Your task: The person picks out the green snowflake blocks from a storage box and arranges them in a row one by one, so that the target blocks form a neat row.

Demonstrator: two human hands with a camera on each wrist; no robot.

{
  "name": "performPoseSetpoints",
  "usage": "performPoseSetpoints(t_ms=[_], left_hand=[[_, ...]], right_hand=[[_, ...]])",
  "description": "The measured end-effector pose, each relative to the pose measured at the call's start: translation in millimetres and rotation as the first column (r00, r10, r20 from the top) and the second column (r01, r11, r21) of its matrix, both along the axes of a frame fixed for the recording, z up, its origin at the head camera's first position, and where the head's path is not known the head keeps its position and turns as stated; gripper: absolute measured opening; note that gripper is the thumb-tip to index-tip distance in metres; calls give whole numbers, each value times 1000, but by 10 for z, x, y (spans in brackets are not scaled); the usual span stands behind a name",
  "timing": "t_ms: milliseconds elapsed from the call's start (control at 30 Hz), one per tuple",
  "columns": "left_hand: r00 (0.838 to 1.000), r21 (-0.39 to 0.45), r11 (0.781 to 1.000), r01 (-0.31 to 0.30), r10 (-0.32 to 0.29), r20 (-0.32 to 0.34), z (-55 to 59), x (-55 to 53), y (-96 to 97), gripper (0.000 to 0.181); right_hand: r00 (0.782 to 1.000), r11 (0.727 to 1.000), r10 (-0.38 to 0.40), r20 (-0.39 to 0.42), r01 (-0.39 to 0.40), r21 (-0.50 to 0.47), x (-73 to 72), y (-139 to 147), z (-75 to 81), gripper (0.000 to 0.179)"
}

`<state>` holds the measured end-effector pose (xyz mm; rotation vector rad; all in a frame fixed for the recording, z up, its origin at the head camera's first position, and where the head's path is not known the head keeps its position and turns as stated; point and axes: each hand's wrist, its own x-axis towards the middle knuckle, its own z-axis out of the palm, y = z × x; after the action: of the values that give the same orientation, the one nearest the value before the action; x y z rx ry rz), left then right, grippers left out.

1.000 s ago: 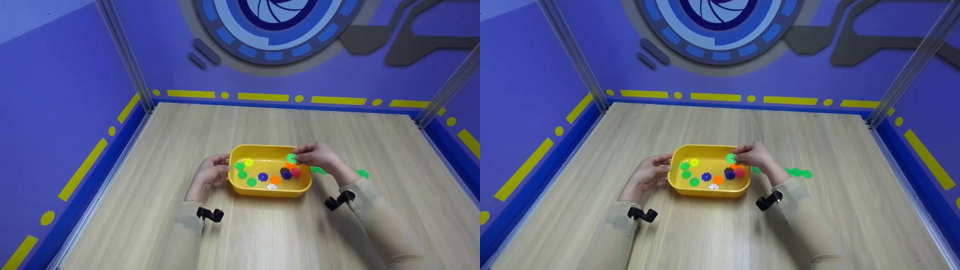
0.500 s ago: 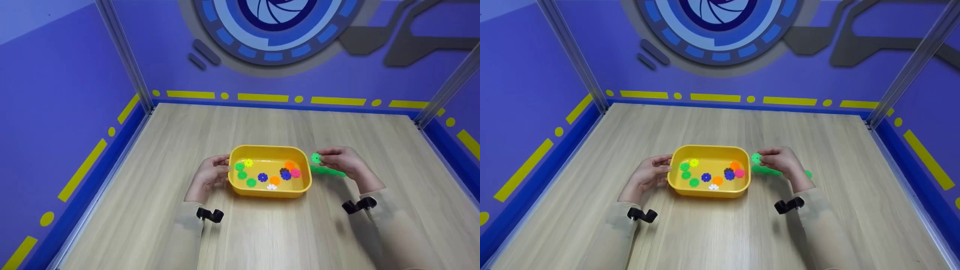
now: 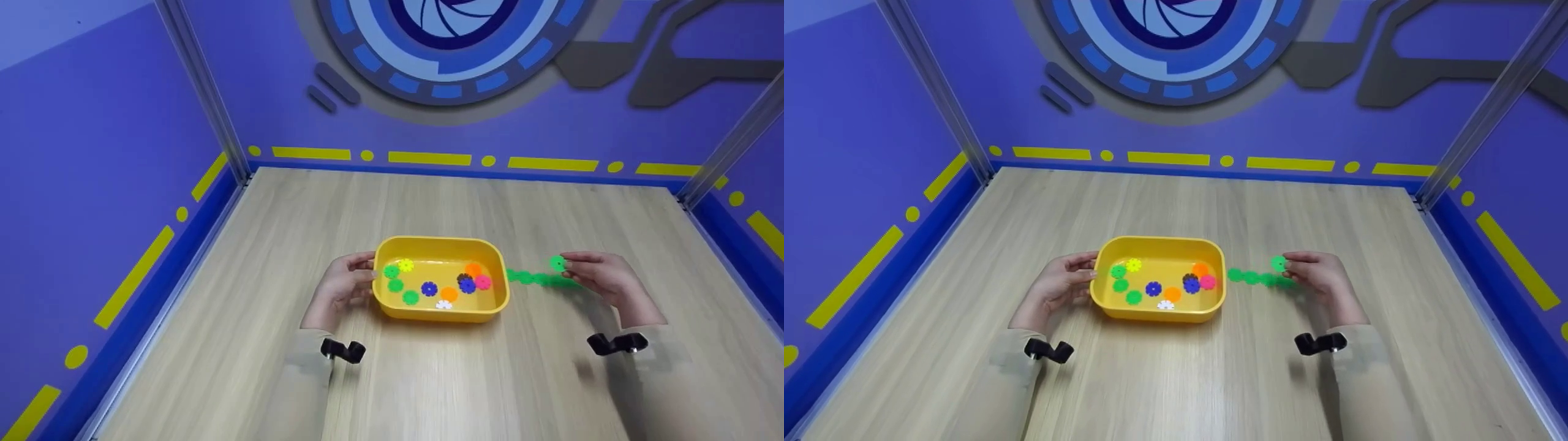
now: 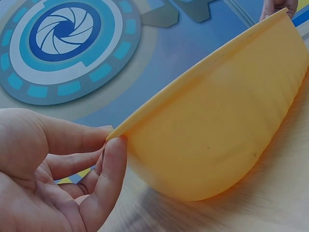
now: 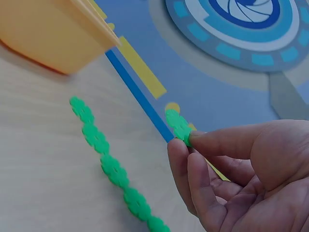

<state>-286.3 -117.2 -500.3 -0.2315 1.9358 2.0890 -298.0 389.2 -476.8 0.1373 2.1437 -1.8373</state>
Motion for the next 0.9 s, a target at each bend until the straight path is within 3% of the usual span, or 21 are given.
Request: performPoseSetpoints(t_ms=[233,600,900], left_hand=[[1000,-8,1000,-2,2,-2,9,3,5,51],[1000,1,1000,-5,5,8,-7,-8,-1,52],[1000,15,1000,-2,2,-7,-7,-1,3,53]], right_hand=[[999,998,-51,14,51,-35,56,218,-47,22],[980,974,-155,123,173,-149,142,467,-59,20],[967,973,-228,113,230,-3,213,680,-136,17]])
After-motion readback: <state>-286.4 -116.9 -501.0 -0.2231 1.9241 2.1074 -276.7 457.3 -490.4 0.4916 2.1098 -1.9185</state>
